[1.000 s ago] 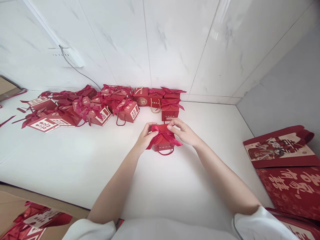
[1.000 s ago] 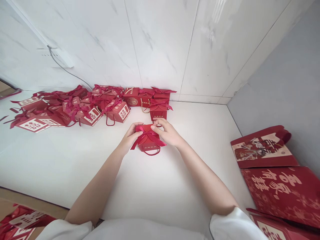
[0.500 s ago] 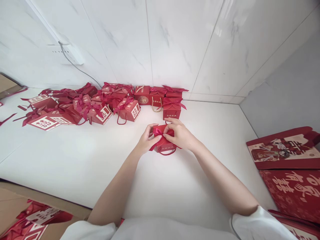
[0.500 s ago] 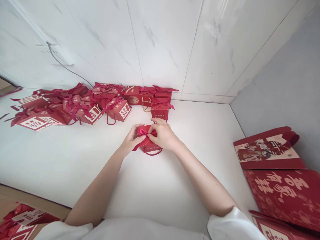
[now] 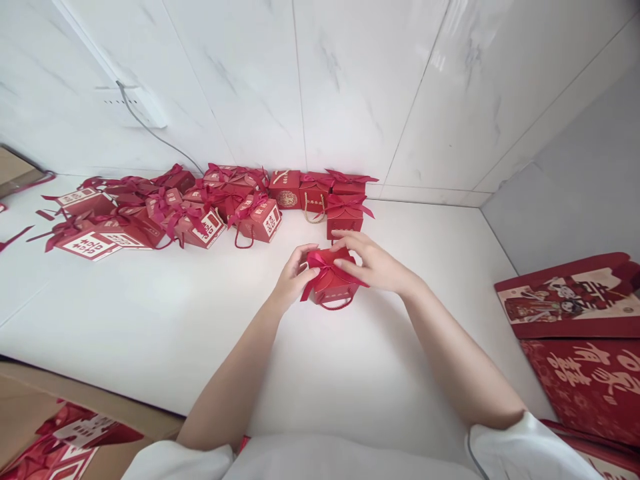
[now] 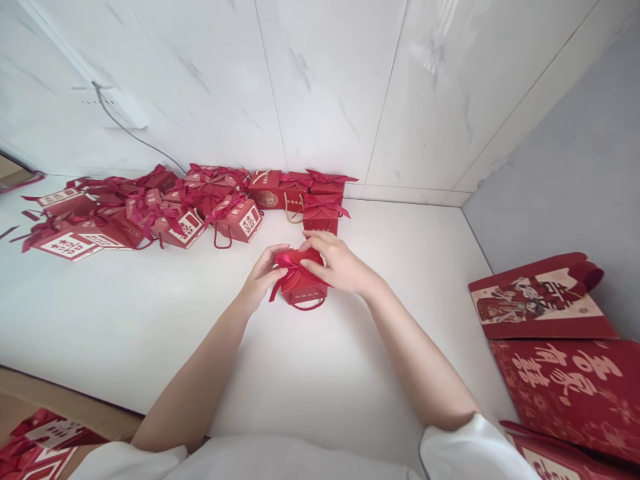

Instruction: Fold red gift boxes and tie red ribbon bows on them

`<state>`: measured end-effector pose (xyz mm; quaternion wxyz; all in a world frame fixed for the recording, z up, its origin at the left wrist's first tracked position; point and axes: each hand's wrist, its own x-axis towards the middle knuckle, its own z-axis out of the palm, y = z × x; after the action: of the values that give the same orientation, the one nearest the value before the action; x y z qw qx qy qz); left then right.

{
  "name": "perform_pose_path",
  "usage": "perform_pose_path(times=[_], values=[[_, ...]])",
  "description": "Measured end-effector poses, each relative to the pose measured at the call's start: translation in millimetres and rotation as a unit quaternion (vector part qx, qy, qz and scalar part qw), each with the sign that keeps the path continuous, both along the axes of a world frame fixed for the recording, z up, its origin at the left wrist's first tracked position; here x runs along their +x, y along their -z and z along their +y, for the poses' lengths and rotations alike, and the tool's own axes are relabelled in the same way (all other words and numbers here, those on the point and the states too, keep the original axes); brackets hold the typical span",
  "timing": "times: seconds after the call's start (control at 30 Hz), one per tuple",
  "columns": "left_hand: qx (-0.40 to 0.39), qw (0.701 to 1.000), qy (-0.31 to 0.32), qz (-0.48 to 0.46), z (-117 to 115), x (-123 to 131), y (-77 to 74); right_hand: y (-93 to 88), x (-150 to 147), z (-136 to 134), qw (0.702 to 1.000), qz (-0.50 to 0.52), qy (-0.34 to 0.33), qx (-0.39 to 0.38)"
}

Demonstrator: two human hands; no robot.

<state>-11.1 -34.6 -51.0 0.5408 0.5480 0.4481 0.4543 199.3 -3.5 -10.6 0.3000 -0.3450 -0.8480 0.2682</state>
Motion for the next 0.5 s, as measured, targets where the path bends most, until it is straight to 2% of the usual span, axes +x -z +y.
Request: perform_pose_path(times=[0.13,0.3,0.4,0.5], values=[[-0.012,1.000,-0.014,-0.009,2.3,7.3,-5.2,-10.0,15.7,3.5,0.998,0.026,0.011,-0.057],[0.003,0.998,-0.047,0.030,10.8,13.7,-9.4,-15.9,27.2,3.9,0.994,0.014,0.033,-0.100],[0.012,0.997,-0.057,0.050,14.2,14.7,-10.3,-15.0,28.7,5.4,0.988,0.021,0.043,-0.145],[0.020,0.994,-0.070,0.083,16.2,15.2,-10.2,-9.0,24.7,9.0,0.977,0.042,0.022,-0.209]])
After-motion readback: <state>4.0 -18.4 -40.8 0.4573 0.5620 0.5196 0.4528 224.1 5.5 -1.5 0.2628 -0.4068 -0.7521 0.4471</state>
